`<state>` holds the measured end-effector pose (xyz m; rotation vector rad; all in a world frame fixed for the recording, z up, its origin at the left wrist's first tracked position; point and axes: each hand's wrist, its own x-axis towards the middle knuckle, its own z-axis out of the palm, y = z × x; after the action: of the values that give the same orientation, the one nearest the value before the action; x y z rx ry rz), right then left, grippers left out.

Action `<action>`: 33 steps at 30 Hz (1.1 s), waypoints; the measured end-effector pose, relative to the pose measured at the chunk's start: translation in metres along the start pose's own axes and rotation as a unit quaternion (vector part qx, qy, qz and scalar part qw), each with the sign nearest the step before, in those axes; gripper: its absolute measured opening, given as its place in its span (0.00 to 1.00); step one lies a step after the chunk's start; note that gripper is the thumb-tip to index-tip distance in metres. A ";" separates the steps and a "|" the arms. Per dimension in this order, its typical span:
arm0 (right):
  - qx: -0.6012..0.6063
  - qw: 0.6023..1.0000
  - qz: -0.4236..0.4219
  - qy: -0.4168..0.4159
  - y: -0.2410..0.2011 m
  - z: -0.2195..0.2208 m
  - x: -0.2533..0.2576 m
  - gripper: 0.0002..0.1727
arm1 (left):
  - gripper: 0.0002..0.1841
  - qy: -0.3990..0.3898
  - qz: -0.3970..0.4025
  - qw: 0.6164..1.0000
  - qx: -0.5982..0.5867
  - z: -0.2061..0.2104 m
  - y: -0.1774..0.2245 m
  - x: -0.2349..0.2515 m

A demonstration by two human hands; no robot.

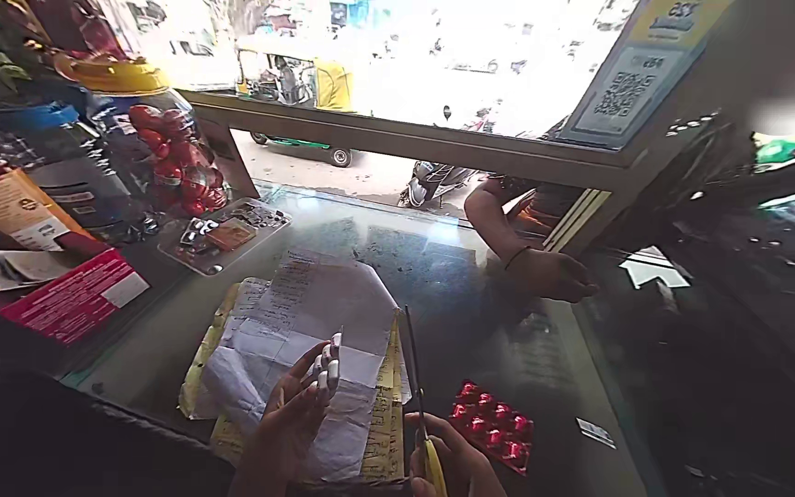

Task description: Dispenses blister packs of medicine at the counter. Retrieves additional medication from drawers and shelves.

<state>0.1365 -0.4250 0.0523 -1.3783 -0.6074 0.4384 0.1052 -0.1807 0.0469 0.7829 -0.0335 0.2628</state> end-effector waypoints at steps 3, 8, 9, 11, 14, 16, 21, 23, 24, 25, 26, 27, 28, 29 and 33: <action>-0.006 1.000 -0.007 -0.001 0.003 -0.002 0.001 0.33 | 0.30 0.005 -0.004 0.999 0.044 -0.004 -0.002 0.001; -0.011 1.000 -0.005 -0.006 0.004 -0.003 0.002 0.32 | 0.29 -0.014 -0.025 0.997 0.069 -0.011 0.001 0.001; -0.011 1.000 -0.001 -0.006 0.004 -0.003 0.002 0.32 | 0.28 -0.018 -0.027 0.997 0.067 -0.011 0.001 0.001; -0.010 1.000 -0.002 -0.003 0.004 -0.002 0.002 0.32 | 0.27 -0.022 -0.031 0.998 0.057 -0.011 0.002 0.001; -0.014 1.000 0.002 0.000 0.005 -0.001 0.002 0.32 | 0.28 -0.022 -0.031 0.998 0.057 -0.011 0.002 0.000; -0.018 1.000 0.006 0.003 0.004 -0.001 0.003 0.32 | 0.29 -0.023 -0.027 0.998 0.058 -0.012 0.002 0.002; -0.014 1.000 0.008 0.008 0.006 -0.001 0.002 0.31 | 0.27 -0.031 -0.030 0.997 0.058 -0.014 0.001 0.002; -0.011 1.000 0.013 0.006 0.005 -0.001 0.002 0.31 | 0.26 -0.028 -0.031 0.997 0.066 -0.014 0.001 0.001; -0.011 1.000 0.019 0.005 0.004 -0.001 0.002 0.32 | 0.27 -0.028 -0.032 0.997 0.066 -0.013 0.001 0.001; -0.010 1.000 0.022 0.004 0.003 -0.001 0.002 0.32 | 0.27 -0.028 -0.032 0.997 0.063 -0.013 0.001 0.001; -0.011 1.000 0.024 0.003 0.002 -0.001 0.002 0.32 | 0.27 -0.027 -0.031 0.998 0.057 -0.013 0.001 0.001; -0.012 1.000 0.025 0.002 0.002 -0.001 0.002 0.32 | 0.26 -0.028 -0.031 0.998 0.055 -0.013 0.001 0.001; -0.011 1.000 0.025 0.001 0.003 -0.001 0.002 0.32 | 0.26 -0.031 -0.031 0.998 0.052 -0.013 0.002 0.000; -0.010 1.000 0.023 0.000 0.003 -0.001 0.002 0.32 | 0.26 -0.035 -0.029 0.997 0.054 -0.012 0.002 0.001; -0.009 1.000 0.025 0.000 0.002 -0.001 0.002 0.31 | 0.29 -0.042 -0.012 0.995 0.092 -0.009 0.001 0.000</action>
<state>0.1386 -0.4241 0.0505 -1.4140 -0.5782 0.4744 0.1046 -0.1742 0.0414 0.9762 -0.0807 0.2114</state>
